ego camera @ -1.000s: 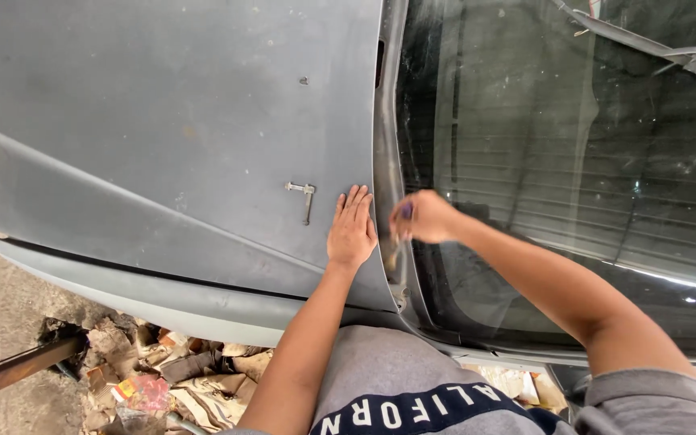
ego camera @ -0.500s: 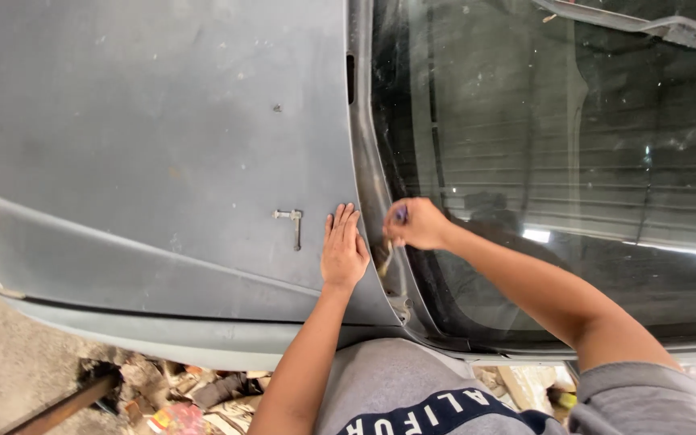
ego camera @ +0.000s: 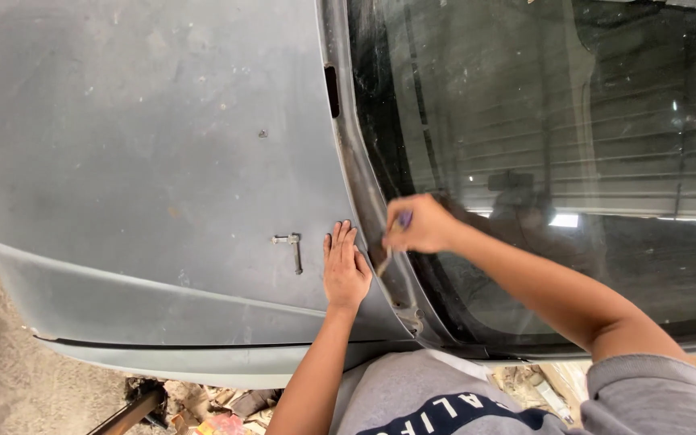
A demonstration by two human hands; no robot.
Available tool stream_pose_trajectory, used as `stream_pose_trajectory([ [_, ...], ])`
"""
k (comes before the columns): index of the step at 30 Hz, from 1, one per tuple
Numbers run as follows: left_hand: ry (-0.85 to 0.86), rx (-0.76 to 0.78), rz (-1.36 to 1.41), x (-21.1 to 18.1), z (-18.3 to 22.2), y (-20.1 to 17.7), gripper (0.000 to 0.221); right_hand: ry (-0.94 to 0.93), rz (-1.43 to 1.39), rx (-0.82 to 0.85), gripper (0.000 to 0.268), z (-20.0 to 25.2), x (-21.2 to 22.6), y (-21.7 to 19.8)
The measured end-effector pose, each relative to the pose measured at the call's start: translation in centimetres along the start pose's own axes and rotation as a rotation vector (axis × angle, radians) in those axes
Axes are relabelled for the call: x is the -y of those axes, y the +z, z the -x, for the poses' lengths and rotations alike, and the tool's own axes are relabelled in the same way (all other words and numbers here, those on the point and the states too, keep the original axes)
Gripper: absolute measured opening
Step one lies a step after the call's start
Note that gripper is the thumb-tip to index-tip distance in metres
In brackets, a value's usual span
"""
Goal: The person uses a brush to clean the rubber seal and edges of a car's windshield. They systematically scrub the perimeter of the glass, moving from the hood side to the roof and down the sides, while holding the car body for stability.
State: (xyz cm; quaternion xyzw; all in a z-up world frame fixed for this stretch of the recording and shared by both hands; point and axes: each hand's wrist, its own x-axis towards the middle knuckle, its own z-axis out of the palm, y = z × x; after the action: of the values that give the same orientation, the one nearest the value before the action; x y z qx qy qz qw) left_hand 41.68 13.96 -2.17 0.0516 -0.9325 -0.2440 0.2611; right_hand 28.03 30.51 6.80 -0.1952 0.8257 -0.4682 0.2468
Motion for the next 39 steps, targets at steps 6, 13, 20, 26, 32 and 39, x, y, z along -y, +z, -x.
stream_pose_trajectory([
  [6, 0.022, -0.033, -0.006, -0.5, -0.9, -0.2, 0.032, -0.202, -0.085, 0.028, 0.024, -6.9, -2.1, -1.0],
  [13, 0.012, -0.041, -0.011, -0.9, -1.1, -1.0, 0.031, -0.123, -0.063, -0.308, 0.021, -22.4, 1.1, -4.7],
  [20, -0.053, 0.085, 0.069, -1.1, -1.3, -1.4, 0.034, 0.173, -0.220, -0.314, 0.029, -19.7, 10.6, -10.0],
  [26, -0.005, -0.018, -0.014, -0.2, -0.5, -0.2, 0.034, -0.063, -0.096, 0.009, 0.013, -4.6, 7.6, -6.6],
  [32, -0.007, -0.010, -0.025, -0.2, -0.3, 0.0, 0.036, 0.116, 0.041, 0.293, 0.012, -4.3, 5.0, -6.5],
  [39, -0.020, 0.013, 0.024, -0.3, -0.9, -0.5, 0.040, -0.161, 0.204, -0.101, 0.028, -26.9, 0.1, -7.0],
])
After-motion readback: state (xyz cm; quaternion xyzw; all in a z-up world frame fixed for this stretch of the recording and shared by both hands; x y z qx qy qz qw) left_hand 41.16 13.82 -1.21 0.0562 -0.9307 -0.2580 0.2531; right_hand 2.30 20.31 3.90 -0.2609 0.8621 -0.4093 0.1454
